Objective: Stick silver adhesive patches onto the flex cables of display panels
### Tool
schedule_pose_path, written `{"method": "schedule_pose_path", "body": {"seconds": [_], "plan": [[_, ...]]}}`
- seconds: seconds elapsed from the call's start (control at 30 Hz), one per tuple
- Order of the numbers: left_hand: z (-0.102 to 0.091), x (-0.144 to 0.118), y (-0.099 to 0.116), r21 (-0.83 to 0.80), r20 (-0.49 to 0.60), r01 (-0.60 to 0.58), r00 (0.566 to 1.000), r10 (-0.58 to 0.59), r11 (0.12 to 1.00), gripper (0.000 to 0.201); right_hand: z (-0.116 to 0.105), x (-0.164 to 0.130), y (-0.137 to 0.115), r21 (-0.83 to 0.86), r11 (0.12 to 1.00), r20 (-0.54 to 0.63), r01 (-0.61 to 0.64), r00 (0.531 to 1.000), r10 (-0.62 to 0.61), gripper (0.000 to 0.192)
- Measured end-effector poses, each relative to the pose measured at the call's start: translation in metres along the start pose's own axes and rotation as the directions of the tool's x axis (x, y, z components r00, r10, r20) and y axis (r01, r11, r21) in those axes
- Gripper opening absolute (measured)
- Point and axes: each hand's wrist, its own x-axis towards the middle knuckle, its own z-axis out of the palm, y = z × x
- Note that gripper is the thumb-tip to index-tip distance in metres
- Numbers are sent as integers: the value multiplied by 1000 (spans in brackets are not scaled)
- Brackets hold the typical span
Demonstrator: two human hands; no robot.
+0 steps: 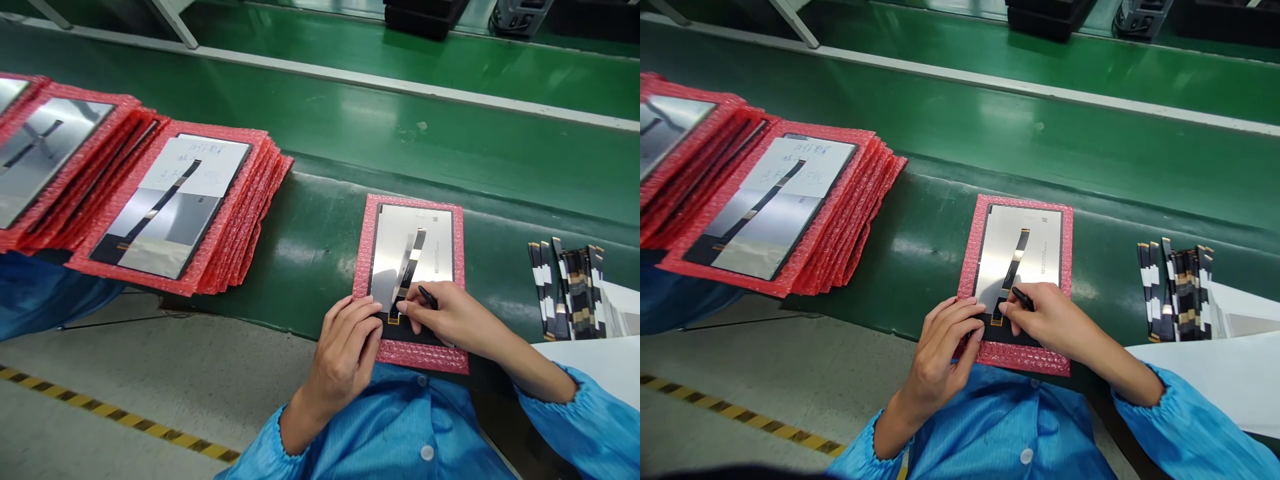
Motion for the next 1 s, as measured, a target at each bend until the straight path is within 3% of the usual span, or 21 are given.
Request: {"method": "schedule_pose_path", "body": {"seconds": [0.4,0.63,1.0], "plan": [[1,1,-2,75,25,-114,993,112,991,35,1,1,3,-2,999,-8,51,999,-51,29],[6,-11,-10,202,25,-300,953,301,932,36,2,1,3,-13,999,-5,49,999,-49,28],[12,-14,-10,319,42,-301,952,304,899,45,2,0,6,20,998,-14,51,999,-51,25]]}}
